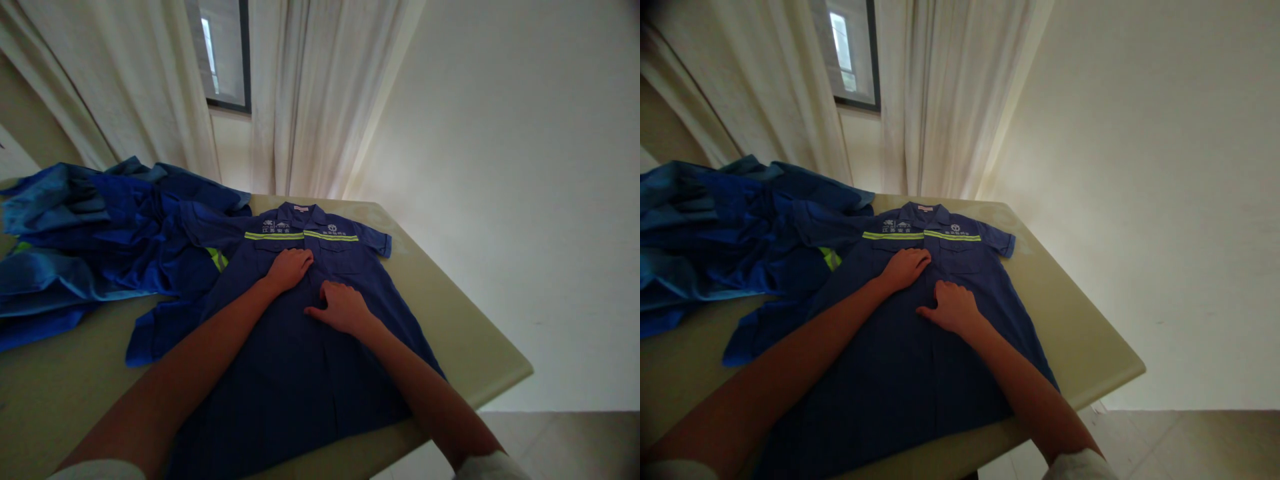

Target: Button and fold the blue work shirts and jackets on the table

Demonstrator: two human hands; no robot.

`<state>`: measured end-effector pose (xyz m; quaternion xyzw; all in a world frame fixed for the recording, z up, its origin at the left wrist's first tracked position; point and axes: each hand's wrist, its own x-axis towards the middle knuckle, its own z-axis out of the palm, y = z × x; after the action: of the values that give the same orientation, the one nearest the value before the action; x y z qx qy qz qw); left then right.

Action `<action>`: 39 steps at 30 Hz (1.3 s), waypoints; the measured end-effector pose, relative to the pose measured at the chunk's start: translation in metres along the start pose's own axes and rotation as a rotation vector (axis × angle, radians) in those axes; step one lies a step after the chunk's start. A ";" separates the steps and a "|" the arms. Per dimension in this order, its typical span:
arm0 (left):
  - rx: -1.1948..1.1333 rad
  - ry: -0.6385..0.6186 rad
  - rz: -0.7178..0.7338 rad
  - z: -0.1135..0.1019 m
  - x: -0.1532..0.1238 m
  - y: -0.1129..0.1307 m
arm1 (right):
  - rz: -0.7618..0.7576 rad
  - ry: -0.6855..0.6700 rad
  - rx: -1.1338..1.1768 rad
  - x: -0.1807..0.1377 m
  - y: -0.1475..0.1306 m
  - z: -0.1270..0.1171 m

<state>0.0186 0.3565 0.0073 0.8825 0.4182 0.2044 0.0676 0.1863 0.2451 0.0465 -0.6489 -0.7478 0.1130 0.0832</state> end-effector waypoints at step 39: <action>-0.408 -0.060 0.083 -0.005 -0.056 0.044 | -0.046 0.019 0.547 -0.003 0.038 0.011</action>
<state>0.0162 0.2850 0.0080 0.8727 0.3292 0.2611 0.2488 0.2197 0.2461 0.0255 -0.5861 -0.7033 0.3028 0.2648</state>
